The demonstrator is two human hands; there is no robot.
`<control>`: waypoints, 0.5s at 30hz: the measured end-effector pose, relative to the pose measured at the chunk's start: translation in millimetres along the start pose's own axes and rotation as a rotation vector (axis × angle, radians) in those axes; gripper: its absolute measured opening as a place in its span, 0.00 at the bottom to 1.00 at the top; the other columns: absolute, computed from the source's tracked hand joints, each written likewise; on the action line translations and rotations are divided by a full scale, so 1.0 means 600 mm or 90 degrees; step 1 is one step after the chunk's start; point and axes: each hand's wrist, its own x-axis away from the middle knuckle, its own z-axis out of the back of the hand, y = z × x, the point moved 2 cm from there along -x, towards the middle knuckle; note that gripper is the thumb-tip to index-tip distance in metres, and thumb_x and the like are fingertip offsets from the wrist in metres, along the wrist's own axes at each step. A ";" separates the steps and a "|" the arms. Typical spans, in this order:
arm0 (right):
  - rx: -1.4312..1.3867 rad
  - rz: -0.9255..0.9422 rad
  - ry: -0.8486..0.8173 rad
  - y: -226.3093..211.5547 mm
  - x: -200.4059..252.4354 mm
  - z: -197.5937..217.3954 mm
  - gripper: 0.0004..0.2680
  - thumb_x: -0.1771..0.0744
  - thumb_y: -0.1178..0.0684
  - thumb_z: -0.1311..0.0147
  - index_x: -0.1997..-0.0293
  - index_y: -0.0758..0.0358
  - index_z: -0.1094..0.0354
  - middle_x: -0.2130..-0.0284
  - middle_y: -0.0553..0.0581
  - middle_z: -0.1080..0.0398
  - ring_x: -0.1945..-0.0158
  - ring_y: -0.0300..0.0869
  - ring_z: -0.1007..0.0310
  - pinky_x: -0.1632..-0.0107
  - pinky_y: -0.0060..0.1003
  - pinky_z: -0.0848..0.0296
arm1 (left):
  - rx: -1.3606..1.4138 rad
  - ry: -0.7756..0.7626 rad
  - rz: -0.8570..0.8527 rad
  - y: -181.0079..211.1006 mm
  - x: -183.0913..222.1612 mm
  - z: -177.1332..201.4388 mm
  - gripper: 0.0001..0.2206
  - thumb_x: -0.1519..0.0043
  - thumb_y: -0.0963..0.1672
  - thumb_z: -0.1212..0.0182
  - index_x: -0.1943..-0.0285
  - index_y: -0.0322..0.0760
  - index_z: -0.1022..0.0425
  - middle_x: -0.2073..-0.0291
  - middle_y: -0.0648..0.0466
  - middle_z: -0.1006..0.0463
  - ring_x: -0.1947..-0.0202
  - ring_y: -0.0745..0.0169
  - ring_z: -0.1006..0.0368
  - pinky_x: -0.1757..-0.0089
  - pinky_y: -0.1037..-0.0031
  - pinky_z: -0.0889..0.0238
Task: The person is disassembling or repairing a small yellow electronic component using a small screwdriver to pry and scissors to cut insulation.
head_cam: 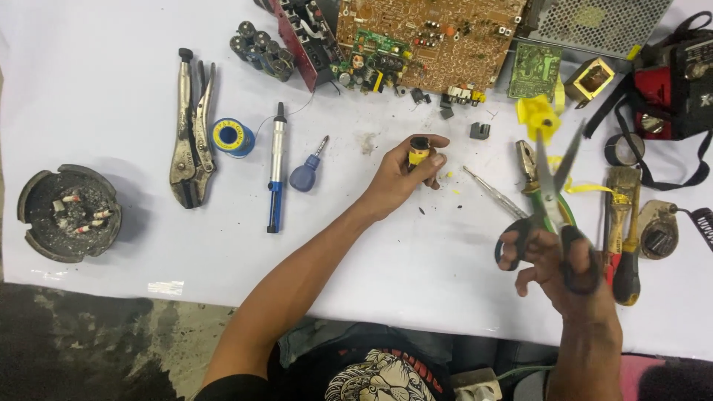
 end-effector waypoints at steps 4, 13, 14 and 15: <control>0.248 -0.055 -0.076 -0.027 0.002 -0.063 0.34 0.37 0.21 0.50 0.51 0.75 0.26 0.61 0.64 0.26 0.65 0.48 0.23 0.79 0.36 0.25 | -0.048 0.023 0.031 0.008 0.003 -0.022 0.17 0.39 0.45 0.32 0.43 0.37 0.24 0.71 0.61 0.34 0.70 0.71 0.33 0.67 0.77 0.28; 0.515 0.058 0.270 0.043 -0.018 -0.084 0.24 0.43 0.55 0.29 0.44 0.74 0.30 0.61 0.67 0.23 0.54 0.56 0.21 0.59 0.46 0.22 | -0.023 0.018 -0.056 -0.028 -0.001 -0.005 0.20 0.35 0.49 0.31 0.39 0.35 0.24 0.72 0.55 0.25 0.75 0.73 0.26 0.68 0.77 0.23; 0.602 0.097 0.317 0.035 -0.020 -0.112 0.22 0.43 0.54 0.27 0.46 0.68 0.30 0.59 0.62 0.23 0.54 0.52 0.21 0.59 0.41 0.23 | -0.009 0.030 -0.052 -0.026 -0.001 -0.002 0.20 0.34 0.50 0.33 0.40 0.34 0.25 0.73 0.54 0.26 0.75 0.72 0.27 0.68 0.77 0.23; 0.687 0.143 0.364 0.027 -0.025 -0.140 0.21 0.43 0.54 0.25 0.48 0.63 0.29 0.58 0.56 0.22 0.55 0.49 0.22 0.59 0.37 0.23 | 0.001 0.042 -0.052 -0.021 -0.004 0.001 0.20 0.33 0.50 0.34 0.40 0.34 0.25 0.75 0.54 0.27 0.76 0.72 0.27 0.68 0.77 0.23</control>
